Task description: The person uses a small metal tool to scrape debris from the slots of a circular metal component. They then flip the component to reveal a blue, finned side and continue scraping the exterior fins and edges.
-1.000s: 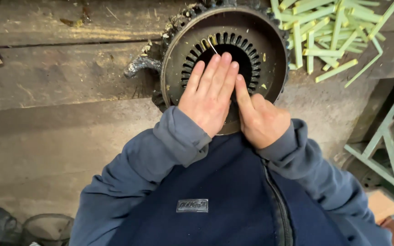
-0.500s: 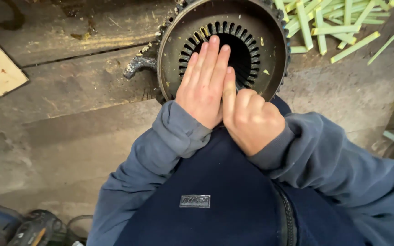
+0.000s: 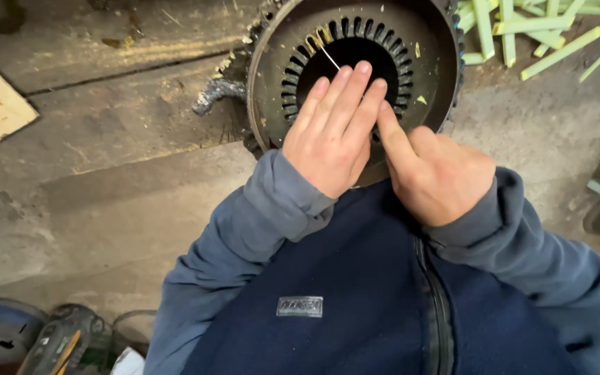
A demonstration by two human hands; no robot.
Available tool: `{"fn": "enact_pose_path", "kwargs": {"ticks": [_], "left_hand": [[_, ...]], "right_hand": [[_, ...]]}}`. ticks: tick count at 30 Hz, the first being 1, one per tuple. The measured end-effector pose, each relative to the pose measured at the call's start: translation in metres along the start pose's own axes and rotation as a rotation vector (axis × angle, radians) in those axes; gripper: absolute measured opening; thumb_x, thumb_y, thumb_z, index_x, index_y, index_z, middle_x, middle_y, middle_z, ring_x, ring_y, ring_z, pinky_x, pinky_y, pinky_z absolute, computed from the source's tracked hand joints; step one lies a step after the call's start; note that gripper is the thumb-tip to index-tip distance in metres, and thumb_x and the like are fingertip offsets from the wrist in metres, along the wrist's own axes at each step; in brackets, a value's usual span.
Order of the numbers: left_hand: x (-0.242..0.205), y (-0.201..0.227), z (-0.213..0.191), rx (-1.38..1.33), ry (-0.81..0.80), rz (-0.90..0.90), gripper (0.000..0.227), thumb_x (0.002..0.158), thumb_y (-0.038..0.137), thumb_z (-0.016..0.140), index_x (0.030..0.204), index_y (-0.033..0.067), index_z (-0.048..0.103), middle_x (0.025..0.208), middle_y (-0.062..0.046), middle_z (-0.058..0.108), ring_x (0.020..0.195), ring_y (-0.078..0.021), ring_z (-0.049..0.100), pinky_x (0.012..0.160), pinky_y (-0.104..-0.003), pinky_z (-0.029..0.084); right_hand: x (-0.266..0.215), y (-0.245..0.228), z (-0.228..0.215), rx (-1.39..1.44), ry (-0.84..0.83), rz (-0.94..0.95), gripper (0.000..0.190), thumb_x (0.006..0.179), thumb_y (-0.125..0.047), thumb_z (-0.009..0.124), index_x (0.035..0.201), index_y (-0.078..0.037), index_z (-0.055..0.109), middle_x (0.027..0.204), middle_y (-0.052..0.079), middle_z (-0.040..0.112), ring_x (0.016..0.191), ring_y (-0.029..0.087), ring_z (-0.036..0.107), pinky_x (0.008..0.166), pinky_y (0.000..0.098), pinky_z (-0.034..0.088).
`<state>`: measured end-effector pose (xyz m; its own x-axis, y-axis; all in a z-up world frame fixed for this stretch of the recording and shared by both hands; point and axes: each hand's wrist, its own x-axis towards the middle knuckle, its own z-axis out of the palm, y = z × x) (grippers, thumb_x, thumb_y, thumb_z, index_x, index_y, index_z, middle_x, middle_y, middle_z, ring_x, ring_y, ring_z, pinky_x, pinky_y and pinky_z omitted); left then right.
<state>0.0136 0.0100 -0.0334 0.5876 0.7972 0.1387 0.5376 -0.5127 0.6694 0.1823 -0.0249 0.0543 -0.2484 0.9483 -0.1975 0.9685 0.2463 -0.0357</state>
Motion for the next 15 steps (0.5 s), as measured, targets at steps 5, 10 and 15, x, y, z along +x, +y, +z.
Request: {"fn": "enact_pose_path", "kwargs": {"ticks": [5, 10, 15], "left_hand": [[0.005, -0.001, -0.005, -0.02, -0.03, -0.01, 0.053, 0.101, 0.008, 0.064, 0.152, 0.0034, 0.051, 0.157, -0.017, 0.049, 0.149, -0.0343, 0.048, 0.127, -0.048, 0.037], [0.006, -0.004, -0.002, -0.061, -0.089, -0.009, 0.06, 0.099, 0.01, 0.067, 0.155, 0.0029, 0.047, 0.16, -0.018, 0.045, 0.153, -0.0353, 0.042, 0.129, -0.05, 0.034], [0.006, -0.008, -0.002, -0.158, -0.097, -0.049, 0.067, 0.1, 0.009, 0.067, 0.16, -0.0003, 0.037, 0.167, -0.023, 0.033, 0.159, -0.0417, 0.034, 0.133, -0.053, 0.029]], "right_hand": [[0.003, 0.001, 0.0, 0.012, -0.018, 0.015, 0.054, 0.089, -0.012, 0.07, 0.143, -0.014, 0.069, 0.076, 0.0, 0.052, 0.061, 0.017, 0.06, 0.053, 0.0325, 0.048], [0.004, 0.001, 0.002, -0.006, -0.021, 0.025, 0.054, 0.088, -0.013, 0.069, 0.142, -0.015, 0.068, 0.08, 0.0, 0.053, 0.063, 0.017, 0.06, 0.053, 0.032, 0.048], [0.012, -0.008, 0.0, -0.089, 0.0, -0.019, 0.057, 0.087, -0.015, 0.064, 0.144, -0.008, 0.066, 0.081, 0.0, 0.053, 0.06, 0.014, 0.057, 0.051, 0.0288, 0.045]]}}
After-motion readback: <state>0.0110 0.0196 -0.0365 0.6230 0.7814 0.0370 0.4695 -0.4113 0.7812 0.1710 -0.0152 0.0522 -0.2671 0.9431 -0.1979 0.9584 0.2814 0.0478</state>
